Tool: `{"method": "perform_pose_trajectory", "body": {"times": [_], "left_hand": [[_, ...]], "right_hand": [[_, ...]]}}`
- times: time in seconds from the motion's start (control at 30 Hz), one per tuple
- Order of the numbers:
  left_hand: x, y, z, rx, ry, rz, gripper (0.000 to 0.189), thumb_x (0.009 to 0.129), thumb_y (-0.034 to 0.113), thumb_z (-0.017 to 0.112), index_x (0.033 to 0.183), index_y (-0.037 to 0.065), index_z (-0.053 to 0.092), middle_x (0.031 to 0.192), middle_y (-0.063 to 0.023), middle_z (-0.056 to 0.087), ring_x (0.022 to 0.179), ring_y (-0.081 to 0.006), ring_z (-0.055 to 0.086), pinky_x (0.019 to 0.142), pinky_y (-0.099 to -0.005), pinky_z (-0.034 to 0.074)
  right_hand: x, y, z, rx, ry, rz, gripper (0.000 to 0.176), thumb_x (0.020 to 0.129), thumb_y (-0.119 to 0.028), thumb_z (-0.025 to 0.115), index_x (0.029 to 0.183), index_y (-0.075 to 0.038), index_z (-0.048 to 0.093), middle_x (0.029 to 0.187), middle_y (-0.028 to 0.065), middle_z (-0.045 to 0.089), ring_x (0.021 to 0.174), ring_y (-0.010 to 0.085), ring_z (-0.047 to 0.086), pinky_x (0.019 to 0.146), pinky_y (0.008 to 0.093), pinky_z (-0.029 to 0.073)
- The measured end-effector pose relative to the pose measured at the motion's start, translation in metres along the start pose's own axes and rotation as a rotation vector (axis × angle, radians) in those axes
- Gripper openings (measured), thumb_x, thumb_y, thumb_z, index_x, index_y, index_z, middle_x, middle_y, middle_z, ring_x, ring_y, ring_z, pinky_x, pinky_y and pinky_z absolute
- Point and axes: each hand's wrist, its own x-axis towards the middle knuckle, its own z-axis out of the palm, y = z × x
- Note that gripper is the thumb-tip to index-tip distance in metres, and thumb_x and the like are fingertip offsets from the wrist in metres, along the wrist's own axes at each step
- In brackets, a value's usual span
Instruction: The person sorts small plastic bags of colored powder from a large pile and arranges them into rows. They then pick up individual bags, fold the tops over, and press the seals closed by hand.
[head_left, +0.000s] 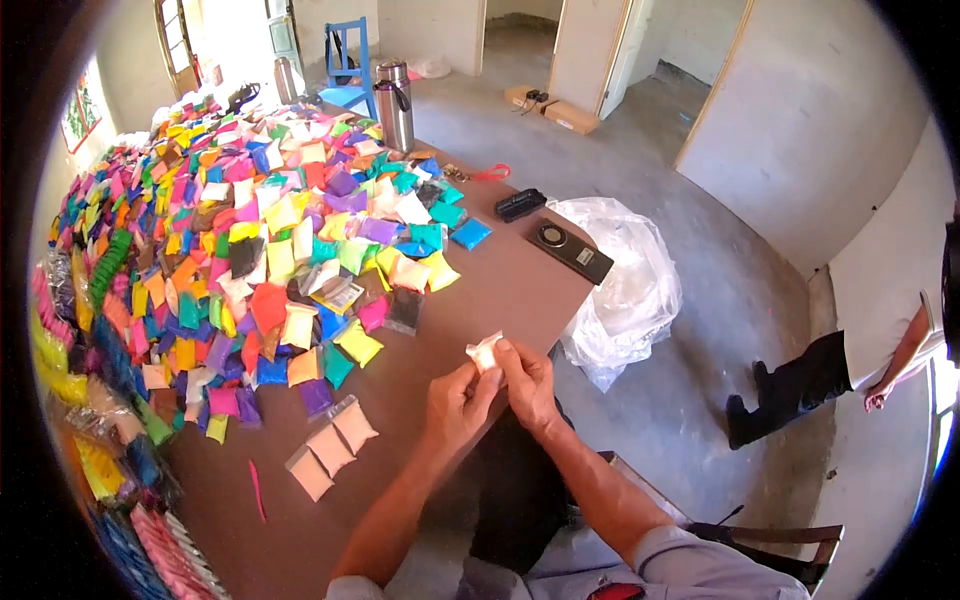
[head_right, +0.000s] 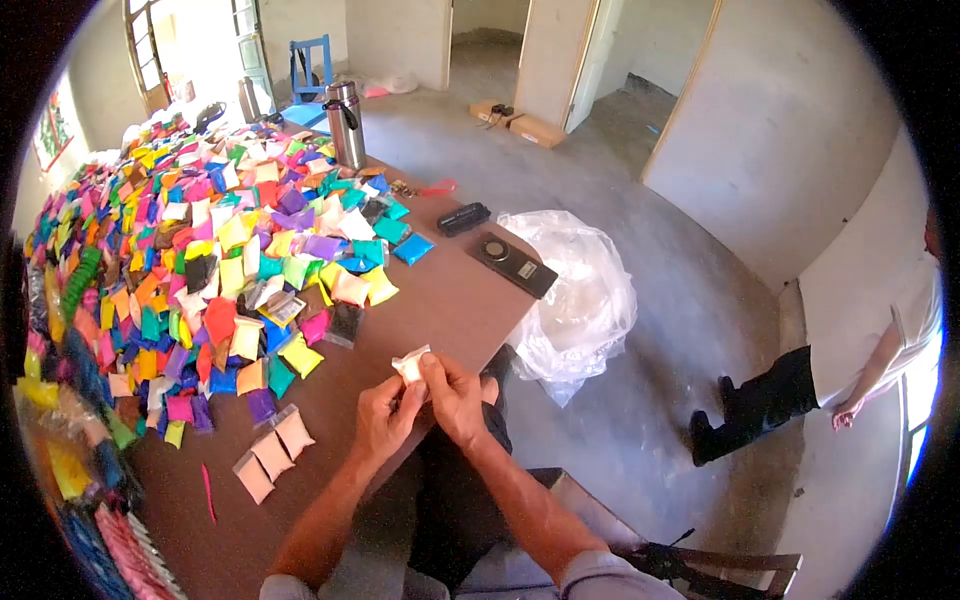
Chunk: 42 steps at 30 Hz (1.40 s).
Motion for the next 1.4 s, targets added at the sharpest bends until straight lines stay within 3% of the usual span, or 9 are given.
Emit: {"method": "perform_pose_trajectory", "body": {"times": [0.27, 0.4, 0.47, 0.67, 0.73, 1.03, 1.17, 1.23, 1.4], "left_hand": [[0.002, -0.015, 0.002, -0.106, 0.043, -0.102, 0.031, 0.104, 0.027, 0.062, 0.092, -0.001, 0.066, 0.066, -0.0029, 0.058, 0.064, -0.0068, 0.054, 0.056, -0.0288, 0.043], [0.000, -0.014, 0.001, 0.054, 0.095, 0.029, 0.030, 0.104, 0.026, 0.062, 0.092, -0.001, 0.066, 0.067, -0.0030, 0.061, 0.063, -0.0071, 0.054, 0.054, -0.0294, 0.042], [0.000, -0.013, 0.001, 0.079, 0.104, 0.049, 0.030, 0.104, 0.026, 0.062, 0.092, -0.001, 0.066, 0.068, -0.0030, 0.061, 0.062, -0.0072, 0.054, 0.054, -0.0297, 0.042], [0.005, -0.001, -0.003, -0.073, 0.058, -0.091, 0.032, 0.101, 0.029, 0.067, 0.089, -0.001, 0.067, 0.064, -0.0049, 0.060, 0.060, -0.0088, 0.055, 0.055, -0.0300, 0.044], [0.004, -0.004, -0.002, -0.152, 0.067, -0.127, 0.031, 0.102, 0.026, 0.066, 0.086, -0.001, 0.065, 0.064, -0.0001, 0.057, 0.062, -0.0063, 0.051, 0.055, -0.0283, 0.042], [0.003, -0.015, -0.002, -0.066, 0.111, -0.010, 0.032, 0.103, 0.022, 0.065, 0.080, 0.000, 0.060, 0.063, -0.0040, 0.053, 0.060, -0.0070, 0.047, 0.054, -0.0291, 0.040], [0.005, -0.005, -0.002, -0.100, 0.075, -0.058, 0.033, 0.102, 0.024, 0.066, 0.080, 0.000, 0.061, 0.064, -0.0038, 0.055, 0.061, -0.0070, 0.048, 0.055, -0.0292, 0.041], [0.004, 0.001, -0.001, -0.336, 0.033, -0.181, 0.034, 0.102, 0.026, 0.066, 0.080, 0.000, 0.061, 0.065, -0.0033, 0.056, 0.062, -0.0067, 0.048, 0.057, -0.0290, 0.042], [0.005, -0.007, -0.001, -0.181, 0.066, -0.142, 0.033, 0.102, 0.025, 0.066, 0.082, -0.001, 0.063, 0.065, -0.0023, 0.056, 0.063, -0.0062, 0.049, 0.058, -0.0279, 0.042]], "right_hand": [[-0.008, -0.001, 0.004, -0.037, -0.022, -0.131, 0.033, 0.109, -0.026, 0.053, 0.104, 0.001, 0.072, 0.089, -0.0013, 0.067, 0.085, 0.0059, 0.057, 0.076, 0.0253, 0.048], [-0.011, -0.005, 0.008, -0.020, -0.027, -0.123, 0.033, 0.109, -0.025, 0.053, 0.101, 0.001, 0.071, 0.086, -0.0016, 0.065, 0.084, 0.0063, 0.056, 0.075, 0.0254, 0.048], [-0.009, 0.000, 0.005, -0.146, 0.023, -0.173, 0.030, 0.107, -0.022, 0.054, 0.103, 0.002, 0.071, 0.078, 0.0014, 0.067, 0.072, 0.0086, 0.059, 0.067, 0.0265, 0.048], [-0.007, 0.005, 0.006, -0.125, 0.051, -0.223, 0.026, 0.105, -0.018, 0.056, 0.102, 0.004, 0.071, 0.075, 0.0012, 0.066, 0.068, 0.0087, 0.058, 0.062, 0.0256, 0.047], [-0.008, 0.006, 0.011, -0.126, 0.077, -0.243, 0.022, 0.104, -0.013, 0.058, 0.102, 0.005, 0.070, 0.072, 0.0016, 0.064, 0.063, 0.0081, 0.057, 0.057, 0.0243, 0.045], [-0.006, 0.007, 0.009, -0.166, 0.075, -0.217, 0.025, 0.104, -0.016, 0.059, 0.103, 0.005, 0.071, 0.078, 0.0049, 0.069, 0.071, 0.0100, 0.062, 0.066, 0.0261, 0.051], [-0.008, 0.007, 0.006, -0.062, 0.071, -0.137, 0.024, 0.104, -0.018, 0.060, 0.102, 0.004, 0.071, 0.078, 0.0044, 0.069, 0.073, 0.0103, 0.062, 0.068, 0.0273, 0.051], [-0.008, 0.011, 0.005, -0.142, 0.095, -0.184, 0.023, 0.103, -0.019, 0.061, 0.103, 0.002, 0.071, 0.079, 0.0034, 0.069, 0.074, 0.0107, 0.062, 0.069, 0.0276, 0.051], [-0.008, 0.021, 0.005, -0.134, 0.110, -0.200, 0.023, 0.103, -0.019, 0.062, 0.103, 0.002, 0.072, 0.081, 0.0046, 0.070, 0.075, 0.0114, 0.063, 0.071, 0.0276, 0.051]]}}
